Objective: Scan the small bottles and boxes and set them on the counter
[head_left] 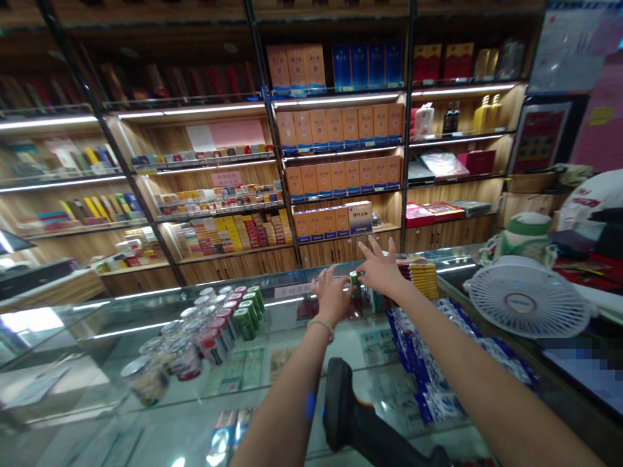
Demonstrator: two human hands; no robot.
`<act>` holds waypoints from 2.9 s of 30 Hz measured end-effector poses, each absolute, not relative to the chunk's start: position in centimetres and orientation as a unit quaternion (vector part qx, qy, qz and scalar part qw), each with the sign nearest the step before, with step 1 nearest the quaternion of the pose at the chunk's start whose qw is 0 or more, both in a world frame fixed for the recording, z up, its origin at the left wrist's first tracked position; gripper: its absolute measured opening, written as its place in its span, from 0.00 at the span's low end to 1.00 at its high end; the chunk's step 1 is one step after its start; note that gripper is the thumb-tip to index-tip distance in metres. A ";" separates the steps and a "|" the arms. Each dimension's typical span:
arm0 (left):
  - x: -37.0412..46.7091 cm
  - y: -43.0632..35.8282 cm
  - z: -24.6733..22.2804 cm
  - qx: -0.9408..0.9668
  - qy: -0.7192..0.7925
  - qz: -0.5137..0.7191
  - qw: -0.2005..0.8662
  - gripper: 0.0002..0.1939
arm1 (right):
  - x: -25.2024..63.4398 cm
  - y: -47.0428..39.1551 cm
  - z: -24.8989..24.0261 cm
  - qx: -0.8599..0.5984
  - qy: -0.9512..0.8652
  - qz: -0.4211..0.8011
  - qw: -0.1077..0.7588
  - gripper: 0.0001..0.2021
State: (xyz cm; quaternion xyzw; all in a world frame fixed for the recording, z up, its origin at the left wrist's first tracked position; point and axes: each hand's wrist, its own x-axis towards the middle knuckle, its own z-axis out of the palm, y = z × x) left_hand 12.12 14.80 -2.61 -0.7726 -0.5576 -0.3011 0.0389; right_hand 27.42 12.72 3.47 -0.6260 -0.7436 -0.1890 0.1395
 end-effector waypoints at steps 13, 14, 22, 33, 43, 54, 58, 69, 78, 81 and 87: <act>9.7 11.1 3.7 -0.788 -0.498 -0.336 0.134 0.08 | 25.9 8.0 7.8 -0.610 -0.728 -0.217 0.225 0.09; 9.3 10.5 4.5 -0.790 -0.491 -0.335 0.148 0.08 | 25.7 7.5 8.3 -0.609 -0.726 -0.219 0.234 0.09; 6.1 4.6 6.9 -0.796 -0.466 -0.335 0.191 0.09 | 24.4 2.4 9.0 -0.550 -0.741 -0.264 0.280 0.09; 3.7 0.0 4.0 -0.791 -0.474 -0.343 0.178 0.10 | 23.7 -1.7 4.9 -0.486 -0.764 -0.295 0.304 0.11; 3.1 -0.6 2.9 -0.811 -0.442 -0.307 0.228 0.08 | 23.4 -1.6 2.2 -0.486 -0.767 -0.293 0.300 0.14; 3.3 -1.4 3.1 -0.808 -0.456 -0.295 0.229 0.12 | 23.8 -2.4 2.1 -0.499 -0.762 -0.265 0.317 0.11; 2.8 -1.3 3.3 -0.794 -0.473 -0.315 0.218 0.21 | 24.5 -2.1 2.1 -0.530 -0.741 -0.221 0.349 0.11; 2.2 -0.6 2.7 -0.777 -0.491 -0.340 0.202 0.12 | 25.5 -1.1 1.2 -0.547 -0.724 -0.184 0.379 0.11; 1.9 -0.1 2.0 -0.774 -0.439 -0.400 0.219 0.10 | 25.1 -0.8 1.6 -0.508 -0.739 -0.264 0.355 0.09; 1.7 0.0 1.8 -0.773 -0.429 -0.410 0.224 0.09 | 24.8 -1.1 2.3 -0.509 -0.752 -0.276 0.315 0.10; 1.6 0.4 1.3 -0.775 -0.426 -0.415 0.213 0.08 | 24.2 -3.8 3.0 -0.536 -0.750 -0.279 0.267 0.22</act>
